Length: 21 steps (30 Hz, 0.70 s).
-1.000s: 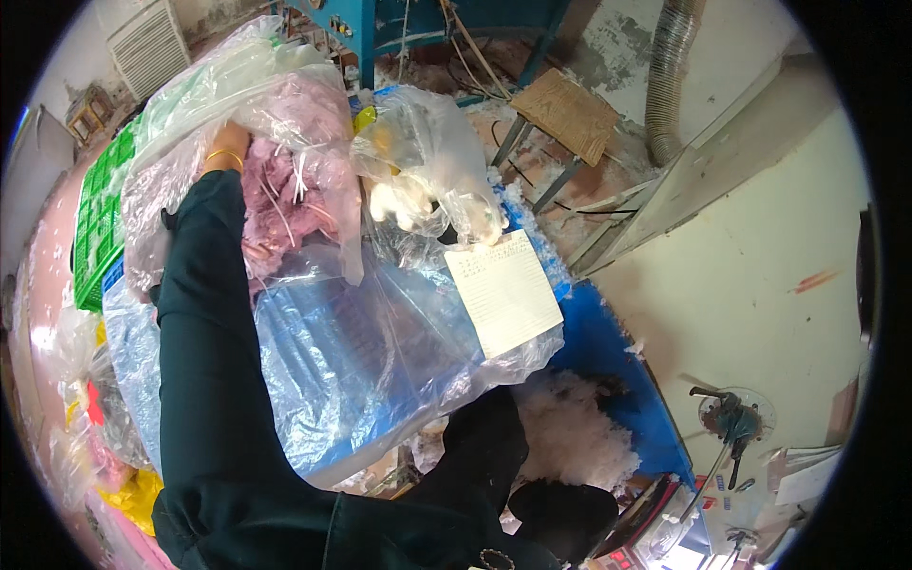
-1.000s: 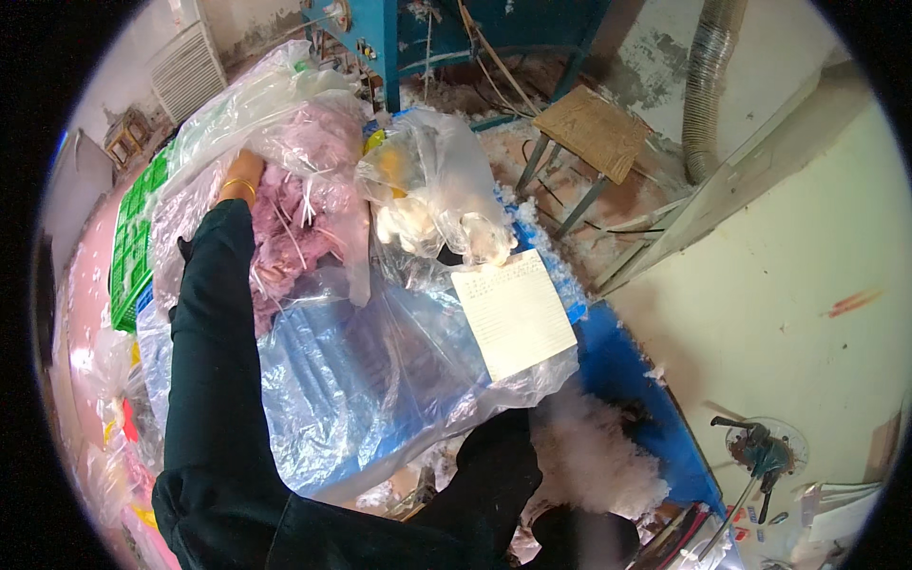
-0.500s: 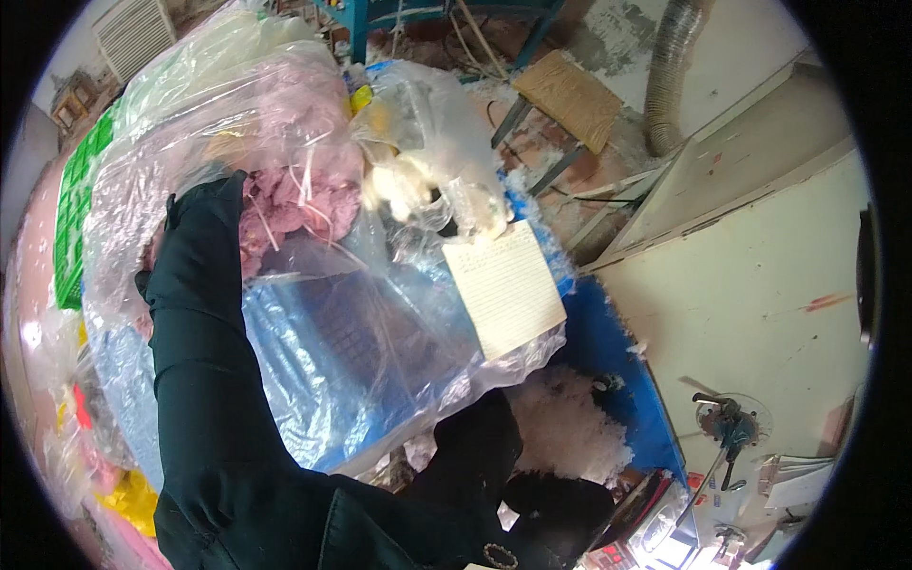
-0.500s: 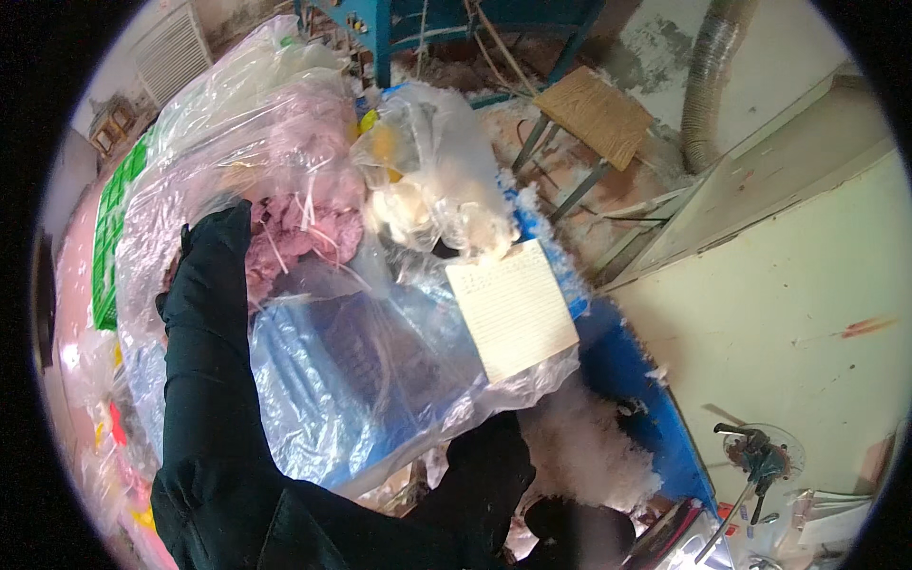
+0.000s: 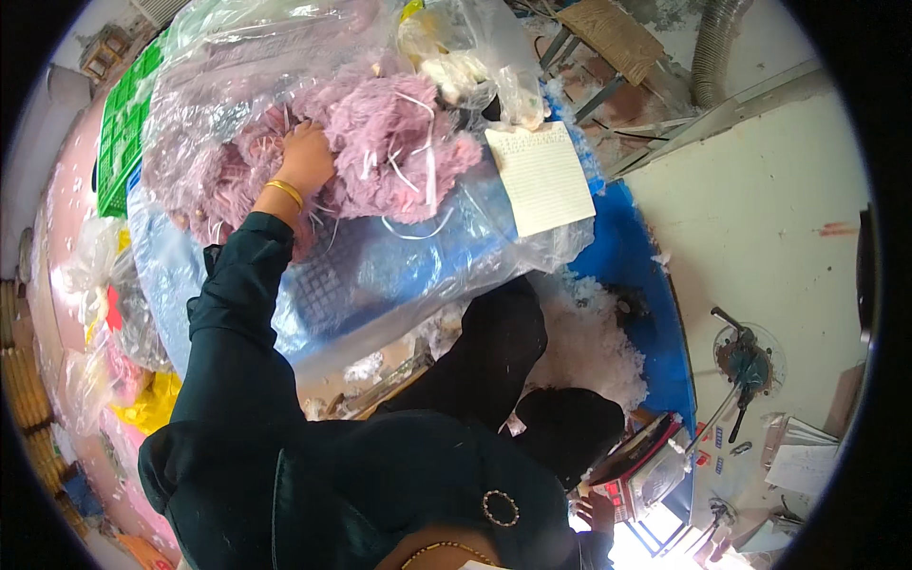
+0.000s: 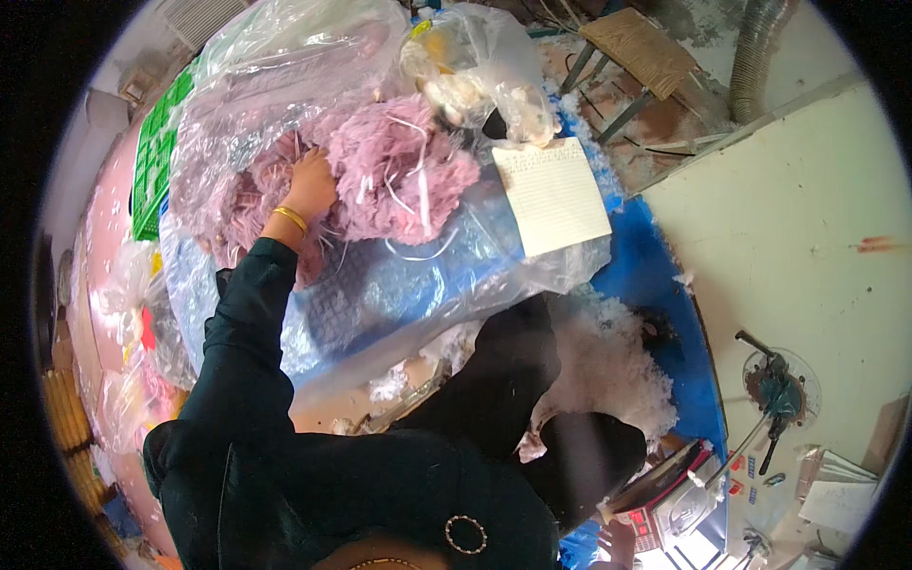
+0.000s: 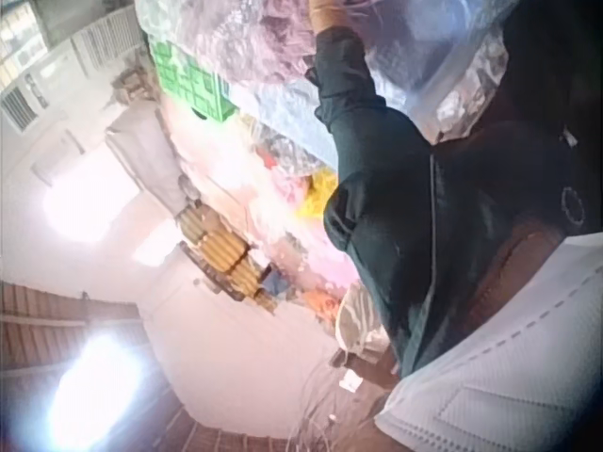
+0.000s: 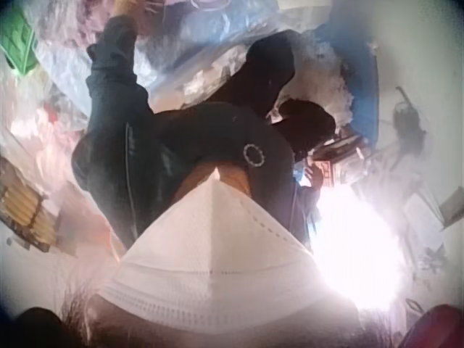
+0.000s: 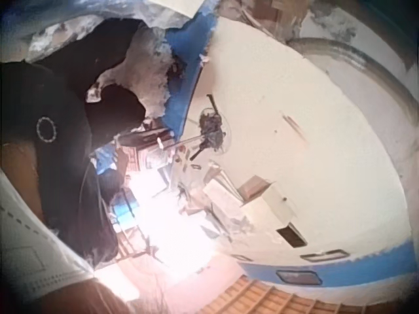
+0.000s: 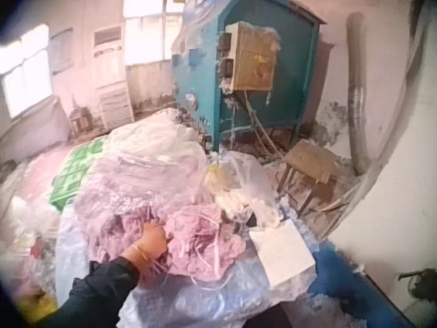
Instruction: The person repeatedly stuffs pink fluffy material into small pink plush toys using a manual stuffing machine. They place each toy on the machine's nozzle, push the material in, then remove and set the toy aside. The process is repeated for multiple toys throughout the clip.
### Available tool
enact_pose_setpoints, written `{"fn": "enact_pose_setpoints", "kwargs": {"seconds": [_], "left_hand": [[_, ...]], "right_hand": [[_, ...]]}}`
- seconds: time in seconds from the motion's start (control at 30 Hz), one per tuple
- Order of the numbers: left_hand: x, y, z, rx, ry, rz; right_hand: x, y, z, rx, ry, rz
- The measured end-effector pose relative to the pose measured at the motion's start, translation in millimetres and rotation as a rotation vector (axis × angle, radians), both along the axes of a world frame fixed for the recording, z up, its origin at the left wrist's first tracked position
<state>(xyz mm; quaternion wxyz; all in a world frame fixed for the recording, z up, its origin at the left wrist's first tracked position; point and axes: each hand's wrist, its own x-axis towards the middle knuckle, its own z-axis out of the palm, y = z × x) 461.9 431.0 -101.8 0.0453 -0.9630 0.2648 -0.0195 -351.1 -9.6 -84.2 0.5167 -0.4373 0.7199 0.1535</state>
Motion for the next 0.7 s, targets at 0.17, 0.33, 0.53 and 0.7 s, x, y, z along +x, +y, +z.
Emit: {"fn": "enact_pose_setpoints", "kwargs": {"seconds": [0.17,0.33,0.53,0.7], "left_hand": [[-41.9,-2.6,8.2,-0.338,-0.248,0.123],[-64.2,8.2,71.6,-0.585,-0.084,0.166],[-127.4,-6.6,151.6,-1.615,0.616,0.157],[-217.8,-76.1,163.6,-1.549,0.957,-0.011]], "right_hand": [[3.4,-7.0,18.7,-0.116,-0.035,0.105],[10.9,-20.3,30.5,-0.25,-0.091,0.242],[116.3,-29.1,45.1,-0.702,-0.478,0.6],[301.6,52.8,114.8,-1.003,-0.831,1.069]]}}
